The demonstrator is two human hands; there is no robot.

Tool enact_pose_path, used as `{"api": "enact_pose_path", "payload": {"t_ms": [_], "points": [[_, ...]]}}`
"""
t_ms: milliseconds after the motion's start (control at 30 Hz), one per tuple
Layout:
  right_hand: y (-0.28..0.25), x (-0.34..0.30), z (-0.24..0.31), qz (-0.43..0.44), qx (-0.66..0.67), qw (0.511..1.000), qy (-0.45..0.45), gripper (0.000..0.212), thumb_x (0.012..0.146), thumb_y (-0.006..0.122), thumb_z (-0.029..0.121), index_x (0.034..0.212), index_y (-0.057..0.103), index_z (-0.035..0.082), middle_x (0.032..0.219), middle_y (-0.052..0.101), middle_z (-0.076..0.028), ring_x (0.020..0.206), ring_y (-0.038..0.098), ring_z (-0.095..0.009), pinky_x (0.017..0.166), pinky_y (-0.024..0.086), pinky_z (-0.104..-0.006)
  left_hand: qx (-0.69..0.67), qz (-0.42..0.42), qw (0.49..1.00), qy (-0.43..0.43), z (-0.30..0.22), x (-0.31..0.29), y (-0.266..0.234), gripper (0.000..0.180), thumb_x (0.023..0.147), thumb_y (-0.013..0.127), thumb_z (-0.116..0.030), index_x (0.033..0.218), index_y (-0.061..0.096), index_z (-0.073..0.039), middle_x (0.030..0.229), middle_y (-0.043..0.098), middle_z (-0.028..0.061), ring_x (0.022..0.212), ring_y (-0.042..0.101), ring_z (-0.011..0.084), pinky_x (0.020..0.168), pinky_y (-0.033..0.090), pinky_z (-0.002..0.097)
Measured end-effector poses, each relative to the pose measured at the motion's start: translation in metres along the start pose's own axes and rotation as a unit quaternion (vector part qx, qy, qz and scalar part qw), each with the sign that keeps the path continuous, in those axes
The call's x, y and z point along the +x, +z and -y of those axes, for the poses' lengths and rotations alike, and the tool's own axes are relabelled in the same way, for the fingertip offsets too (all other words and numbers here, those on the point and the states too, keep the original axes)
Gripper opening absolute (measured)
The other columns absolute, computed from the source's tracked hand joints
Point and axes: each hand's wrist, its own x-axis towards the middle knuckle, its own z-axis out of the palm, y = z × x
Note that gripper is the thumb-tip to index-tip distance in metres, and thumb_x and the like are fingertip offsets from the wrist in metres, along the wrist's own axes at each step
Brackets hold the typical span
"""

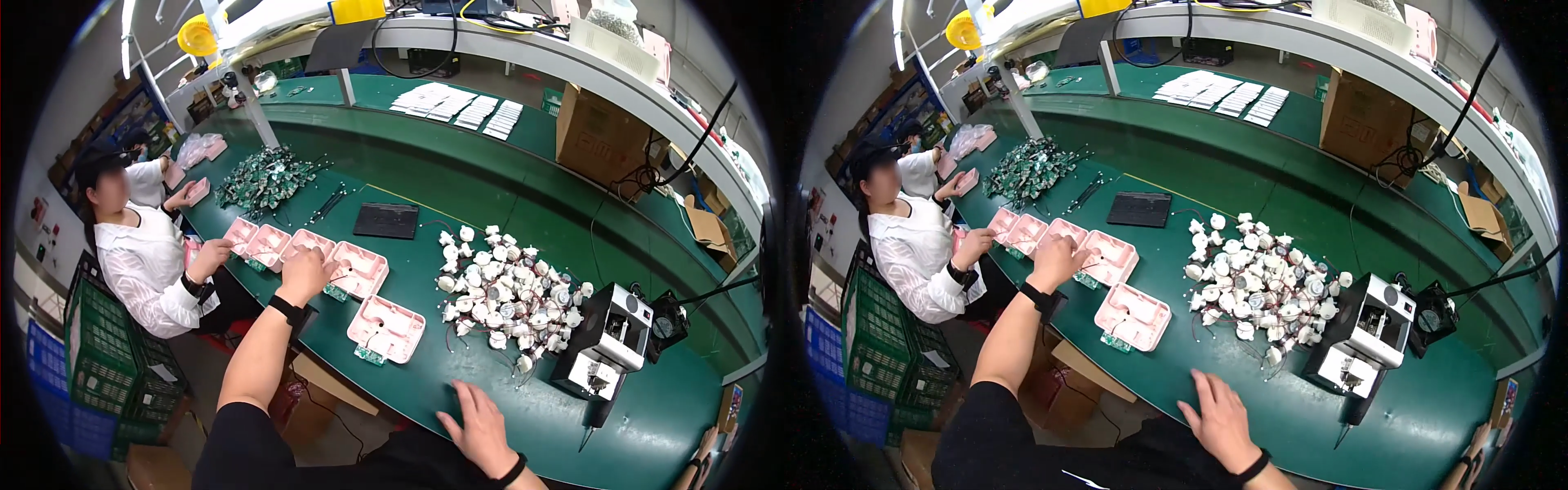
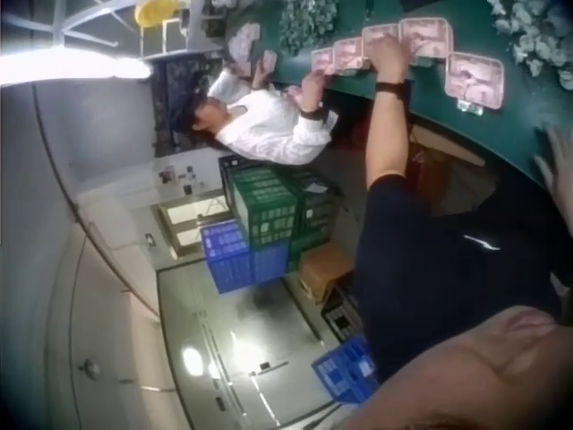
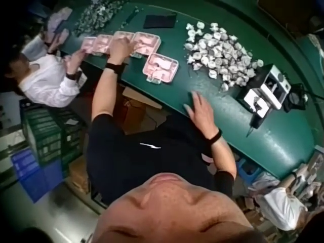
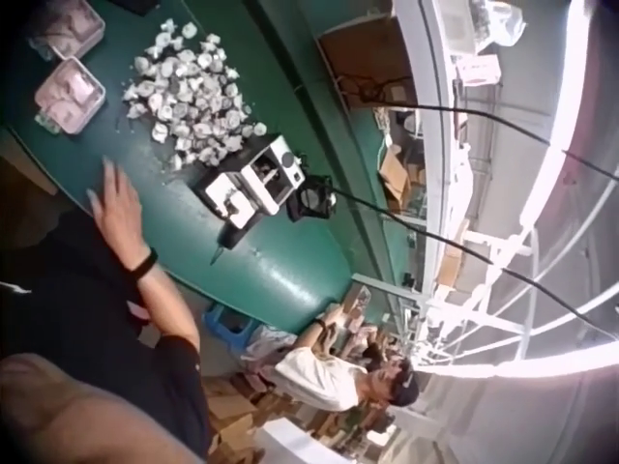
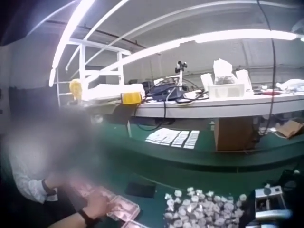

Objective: Assemble small electronic components and fasten them into plastic housings using an electric screwdriver.

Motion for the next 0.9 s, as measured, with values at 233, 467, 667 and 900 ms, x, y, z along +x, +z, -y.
{"api": "enact_pose_path", "payload": {"t_ms": [233, 467, 667, 900], "points": [[0.054, 0.059, 0.015, 0.057, -0.055, 0.996, -0.037, 0.053, 0.089, 0.070, 0.032, 0.132, 0.053, 0.006, 0.096, 0.060, -0.013, 0.084, 0.065, -0.032, 0.070, 0.055, -0.0427, -0.057, 0.032, 0.997, -0.036, 0.002, -0.022, 0.015, 0.028, 0.084, 0.069, -0.029, 0.093, 0.069, -0.003, 0.084, 0.071, 0.0190, 0.081, 0.070, 0.0357, 0.073, 0.056, 0.0475], [0.073, 0.049, 0.010, 0.017, -0.096, 0.993, -0.065, 0.032, 0.089, 0.069, 0.025, 0.112, 0.058, 0.006, 0.084, 0.059, -0.009, 0.077, 0.065, -0.027, 0.061, 0.054, -0.0388, -0.103, 0.038, 0.993, -0.035, 0.004, -0.051, 0.004, 0.024, 0.082, 0.066, -0.024, 0.095, 0.071, -0.004, 0.083, 0.071, 0.0178, 0.082, 0.069, 0.0379, 0.073, 0.055, 0.0473], [0.053, 0.020, 0.007, 0.007, -0.109, 0.994, -0.010, 0.027, 0.088, 0.069, 0.021, 0.108, 0.059, 0.006, 0.080, 0.057, -0.008, 0.074, 0.065, -0.026, 0.059, 0.054, -0.0377, -0.159, 0.061, 0.985, 0.003, -0.019, -0.074, -0.009, 0.022, 0.082, 0.066, -0.019, 0.097, 0.070, -0.004, 0.083, 0.071, 0.0155, 0.079, 0.069, 0.0347, 0.070, 0.055, 0.0441], [0.021, -0.047, -0.017, -0.029, -0.093, 0.995, 0.018, 0.028, 0.086, 0.070, 0.017, 0.108, 0.059, 0.005, 0.084, 0.057, -0.007, 0.077, 0.062, -0.023, 0.063, 0.053, -0.0357, -0.244, 0.097, 0.964, 0.035, -0.072, -0.124, -0.021, 0.024, 0.084, 0.070, -0.015, 0.104, 0.069, -0.002, 0.083, 0.070, 0.0132, 0.074, 0.068, 0.0278, 0.068, 0.053, 0.0378]]}}
